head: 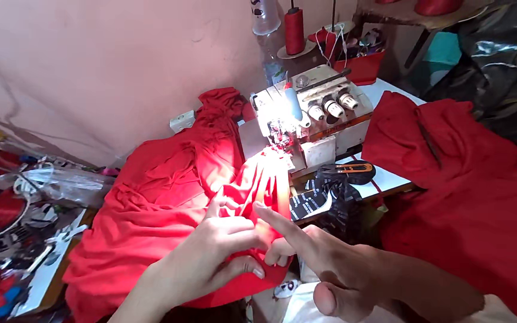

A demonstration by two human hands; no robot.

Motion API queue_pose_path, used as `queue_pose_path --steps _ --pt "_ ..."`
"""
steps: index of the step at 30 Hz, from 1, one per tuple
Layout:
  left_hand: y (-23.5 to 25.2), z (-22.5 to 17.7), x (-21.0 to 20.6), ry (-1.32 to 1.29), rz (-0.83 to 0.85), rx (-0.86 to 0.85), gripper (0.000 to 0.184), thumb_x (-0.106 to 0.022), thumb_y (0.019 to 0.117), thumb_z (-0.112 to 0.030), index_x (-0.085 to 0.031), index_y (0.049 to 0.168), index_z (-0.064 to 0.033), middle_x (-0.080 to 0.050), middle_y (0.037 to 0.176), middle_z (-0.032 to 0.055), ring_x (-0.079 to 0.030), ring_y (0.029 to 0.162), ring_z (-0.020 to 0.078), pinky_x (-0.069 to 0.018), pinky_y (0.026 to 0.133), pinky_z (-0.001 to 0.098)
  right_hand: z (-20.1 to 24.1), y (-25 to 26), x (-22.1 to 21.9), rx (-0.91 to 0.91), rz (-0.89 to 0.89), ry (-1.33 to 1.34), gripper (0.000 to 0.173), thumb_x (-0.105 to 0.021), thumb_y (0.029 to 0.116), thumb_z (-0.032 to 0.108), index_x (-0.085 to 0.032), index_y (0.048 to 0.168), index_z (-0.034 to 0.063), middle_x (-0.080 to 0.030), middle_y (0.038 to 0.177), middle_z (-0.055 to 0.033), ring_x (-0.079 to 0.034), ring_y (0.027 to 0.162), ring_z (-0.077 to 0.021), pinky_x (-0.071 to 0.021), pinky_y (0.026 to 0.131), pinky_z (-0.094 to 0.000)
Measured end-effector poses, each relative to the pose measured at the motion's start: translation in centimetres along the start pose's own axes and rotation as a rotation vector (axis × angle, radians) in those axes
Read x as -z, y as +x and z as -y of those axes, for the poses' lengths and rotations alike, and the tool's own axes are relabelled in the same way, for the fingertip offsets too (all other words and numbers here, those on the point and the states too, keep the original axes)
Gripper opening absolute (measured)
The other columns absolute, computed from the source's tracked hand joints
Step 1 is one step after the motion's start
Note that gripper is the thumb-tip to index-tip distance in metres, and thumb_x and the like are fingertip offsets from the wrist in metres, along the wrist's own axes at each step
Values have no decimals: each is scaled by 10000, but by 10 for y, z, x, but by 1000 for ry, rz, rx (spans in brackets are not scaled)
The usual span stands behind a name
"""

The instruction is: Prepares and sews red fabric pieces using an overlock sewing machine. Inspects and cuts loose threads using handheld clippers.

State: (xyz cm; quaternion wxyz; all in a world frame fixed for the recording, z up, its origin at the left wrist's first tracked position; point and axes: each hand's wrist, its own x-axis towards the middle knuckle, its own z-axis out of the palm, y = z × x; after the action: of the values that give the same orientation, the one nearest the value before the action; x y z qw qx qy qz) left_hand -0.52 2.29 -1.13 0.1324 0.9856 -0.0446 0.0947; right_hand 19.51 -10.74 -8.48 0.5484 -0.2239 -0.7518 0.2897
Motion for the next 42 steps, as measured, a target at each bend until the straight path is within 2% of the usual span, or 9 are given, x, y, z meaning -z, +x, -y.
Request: queue_pose_path --steps 6,9,12,17,20,23,31,38,42 --pt "3 14 58 150 0 145 376 -434 1073 -456 -698 944 -221 -660 928 -81 -599 975 23 -333 1021 405 -1 6 16 -28 -276 -707 436 -349 1043 256 -695 1140 9 -747 1155 -131 -702 1095 -211 -530 946 -372" --pt "3 22 80 145 -39 206 358 -452 1059 -490 -683 939 -246 -666 940 -153 -564 1022 -40 -314 1036 381 -15 9 17 -402 9 -872 300 -500 972 203 -691 857 2 -710 902 -172 -718 865 -334 -539 693 -495" --pt "19 -3 76 -146 26 26 421 -419 1092 -426 -646 881 -141 -635 866 -26 -589 955 26 -308 1070 321 -41 42 14 -667 374 -594 297 -565 1008 160 -661 1030 -121 -662 1051 -306 -641 1048 -479 -479 843 -616" --pt "10 -1 78 -205 75 9 403 -448 1085 -428 -687 921 -148 -674 952 -18 -609 1033 66 -322 1091 395 -59 63 -7 -636 54 -347 287 -623 967 66 -662 1158 -145 -664 1176 -331 -629 1153 -439 -449 1031 -520" --pt "-20 12 96 -133 37 189 424 -448 1073 -474 -673 927 -144 -701 1066 -20 -586 1123 72 -319 1083 396 -93 35 -7 -352 -63 -535 301 -654 944 246 -724 927 -47 -714 868 -214 -714 855 -373 -538 759 -555" --pt "-36 27 97 -163 -12 175 376 -460 1075 -456 -620 935 -145 -674 1082 -51 -564 1189 36 -354 1102 326 -98 19 9 7 -495 -581 180 -656 920 204 -736 876 49 -706 761 -68 -628 607 -126 -524 566 -282" --pt "-39 34 106 -119 -69 186 358 -471 1070 -456 -652 931 -181 -678 1053 -108 -542 1243 45 -362 1148 313 -98 30 52 -306 -356 -758 373 -587 954 425 -765 1003 102 -738 966 -116 -724 878 -308 -548 666 -555" --pt "-34 43 109 -51 -117 293 315 -509 1044 -482 -677 932 -240 -670 993 -159 -561 1161 -1 -404 1069 248 -58 61 50 -399 11 -187 264 -686 967 265 -757 947 11 -662 767 -29 -507 600 -8 -436 585 -198" --pt "-33 42 110 33 -113 313 330 -498 1043 -500 -667 940 -235 -655 952 -161 -556 1077 -46 -395 1013 215 -72 64 28 2 -217 -47 165 -650 950 61 -761 992 -53 -730 940 -97 -623 755 43 -515 683 -105"
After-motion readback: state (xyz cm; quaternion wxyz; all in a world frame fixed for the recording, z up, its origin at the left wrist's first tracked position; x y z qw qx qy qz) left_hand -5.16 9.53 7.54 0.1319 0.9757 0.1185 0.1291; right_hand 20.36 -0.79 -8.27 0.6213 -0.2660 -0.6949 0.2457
